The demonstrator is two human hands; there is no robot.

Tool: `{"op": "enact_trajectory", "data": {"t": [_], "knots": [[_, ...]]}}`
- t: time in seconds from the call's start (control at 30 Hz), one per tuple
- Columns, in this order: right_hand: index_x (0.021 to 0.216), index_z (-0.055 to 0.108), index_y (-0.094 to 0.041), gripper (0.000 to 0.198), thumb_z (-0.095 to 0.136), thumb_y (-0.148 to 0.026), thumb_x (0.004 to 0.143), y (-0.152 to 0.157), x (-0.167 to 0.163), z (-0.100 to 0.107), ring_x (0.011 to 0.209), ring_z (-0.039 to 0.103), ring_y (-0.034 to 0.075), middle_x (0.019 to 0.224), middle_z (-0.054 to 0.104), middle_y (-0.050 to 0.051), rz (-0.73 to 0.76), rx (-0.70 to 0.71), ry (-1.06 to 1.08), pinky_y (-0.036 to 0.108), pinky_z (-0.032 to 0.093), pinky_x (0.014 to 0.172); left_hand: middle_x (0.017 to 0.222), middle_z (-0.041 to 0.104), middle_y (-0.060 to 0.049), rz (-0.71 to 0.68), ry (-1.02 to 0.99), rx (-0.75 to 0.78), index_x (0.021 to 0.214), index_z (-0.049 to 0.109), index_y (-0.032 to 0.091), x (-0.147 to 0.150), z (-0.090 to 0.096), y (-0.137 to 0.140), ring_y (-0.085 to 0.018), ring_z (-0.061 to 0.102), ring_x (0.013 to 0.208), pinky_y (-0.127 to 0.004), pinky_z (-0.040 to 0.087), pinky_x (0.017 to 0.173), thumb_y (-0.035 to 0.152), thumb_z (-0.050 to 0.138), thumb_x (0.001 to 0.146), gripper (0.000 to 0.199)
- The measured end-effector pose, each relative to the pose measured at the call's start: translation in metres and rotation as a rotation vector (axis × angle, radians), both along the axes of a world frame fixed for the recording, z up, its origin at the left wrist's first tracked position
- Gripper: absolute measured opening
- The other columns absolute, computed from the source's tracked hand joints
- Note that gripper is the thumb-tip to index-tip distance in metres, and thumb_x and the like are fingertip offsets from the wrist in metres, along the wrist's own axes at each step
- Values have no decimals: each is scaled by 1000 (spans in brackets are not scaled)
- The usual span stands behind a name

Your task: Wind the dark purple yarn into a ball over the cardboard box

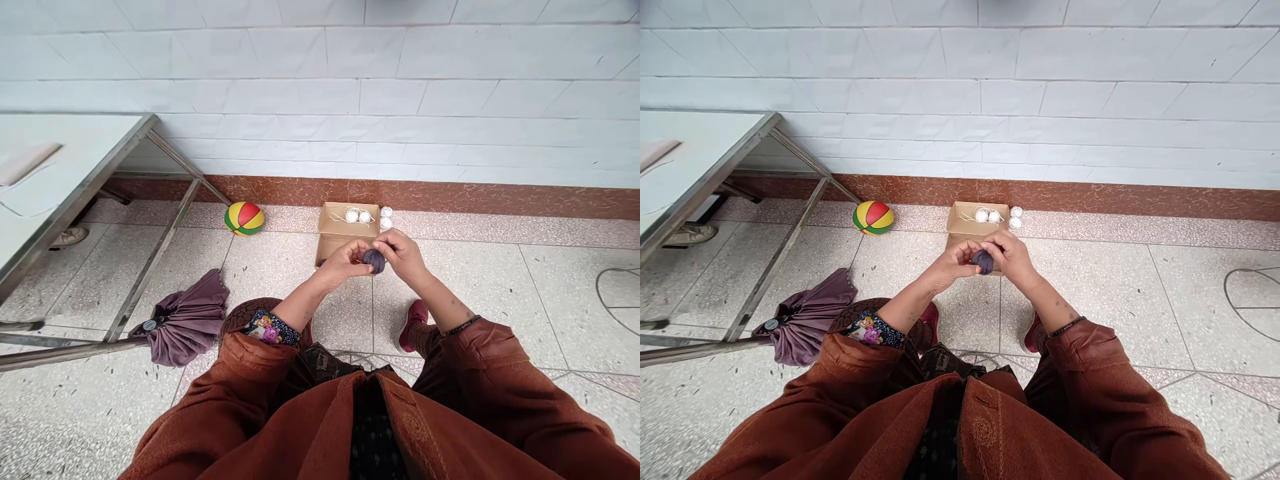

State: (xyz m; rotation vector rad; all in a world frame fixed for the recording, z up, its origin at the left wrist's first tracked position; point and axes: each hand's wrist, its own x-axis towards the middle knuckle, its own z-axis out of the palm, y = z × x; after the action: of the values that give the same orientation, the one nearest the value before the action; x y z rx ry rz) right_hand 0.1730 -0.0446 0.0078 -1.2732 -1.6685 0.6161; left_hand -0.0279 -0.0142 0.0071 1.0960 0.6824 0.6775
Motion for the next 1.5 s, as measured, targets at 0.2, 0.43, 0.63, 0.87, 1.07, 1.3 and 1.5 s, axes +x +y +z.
{"op": "enact_trajectory", "data": {"t": [0.2, 0.43, 0.63, 0.87, 1.07, 1.3, 1.5], "knots": [[87, 65, -25, 31, 57, -47, 107, -4, -13, -20, 82, 64, 23, 84, 68, 4, -9, -68, 1, 36, 53, 78, 103, 70, -2, 176, -199, -93, 104, 64, 21, 0, 2, 7, -15, 67, 92, -31, 55, 84, 34, 94, 68, 48], [88, 70, -26, 27, 63, -46, 105, -11, -10, 2, 81, 64, 22, 86, 70, 4, 116, -19, 2, 37, 53, 79, 91, 69, 1, 259, 124, 61, 99, 64, 20, 0, -1, 5, -13, 62, 84, -29, 49, 81, 25, 92, 67, 44], [85, 65, -25, 31, 61, -49, 104, 3, 0, -10, 78, 62, 22, 82, 68, 3, -66, -45, 50, 36, 51, 76, 98, 69, -2, 2, -143, -29, 103, 65, 22, 1, 5, -2, -15, 66, 89, -32, 53, 84, 35, 96, 67, 49], [92, 69, -26, 24, 60, -42, 107, -18, -18, -7, 82, 65, 21, 89, 71, 4, 247, -27, -54, 35, 53, 79, 98, 69, 0, 368, -31, -67, 100, 60, 20, 2, -4, 10, -14, 65, 92, -31, 52, 87, 27, 90, 68, 44], [87, 69, -26, 26, 64, -44, 104, 3, -1, -4, 83, 66, 22, 86, 71, 4, -36, 23, 30, 36, 54, 80, 93, 67, 2, 48, 43, 49, 100, 62, 20, 1, 2, -1, -13, 61, 87, -30, 48, 85, 24, 92, 66, 46], [87, 68, -25, 27, 59, -42, 105, -8, -20, -25, 81, 67, 22, 85, 72, 4, 111, -97, -18, 35, 54, 77, 99, 68, 0, 283, -150, -31, 103, 60, 21, 2, -2, 9, -15, 64, 92, -32, 50, 89, 32, 90, 69, 47], [90, 71, -25, 28, 61, -46, 106, -10, -15, 1, 79, 65, 21, 86, 72, 4, 158, 1, 22, 34, 53, 77, 96, 68, 1, 304, 178, 102, 99, 59, 20, 0, -1, 6, -12, 61, 86, -30, 48, 86, 24, 89, 67, 45]]}}
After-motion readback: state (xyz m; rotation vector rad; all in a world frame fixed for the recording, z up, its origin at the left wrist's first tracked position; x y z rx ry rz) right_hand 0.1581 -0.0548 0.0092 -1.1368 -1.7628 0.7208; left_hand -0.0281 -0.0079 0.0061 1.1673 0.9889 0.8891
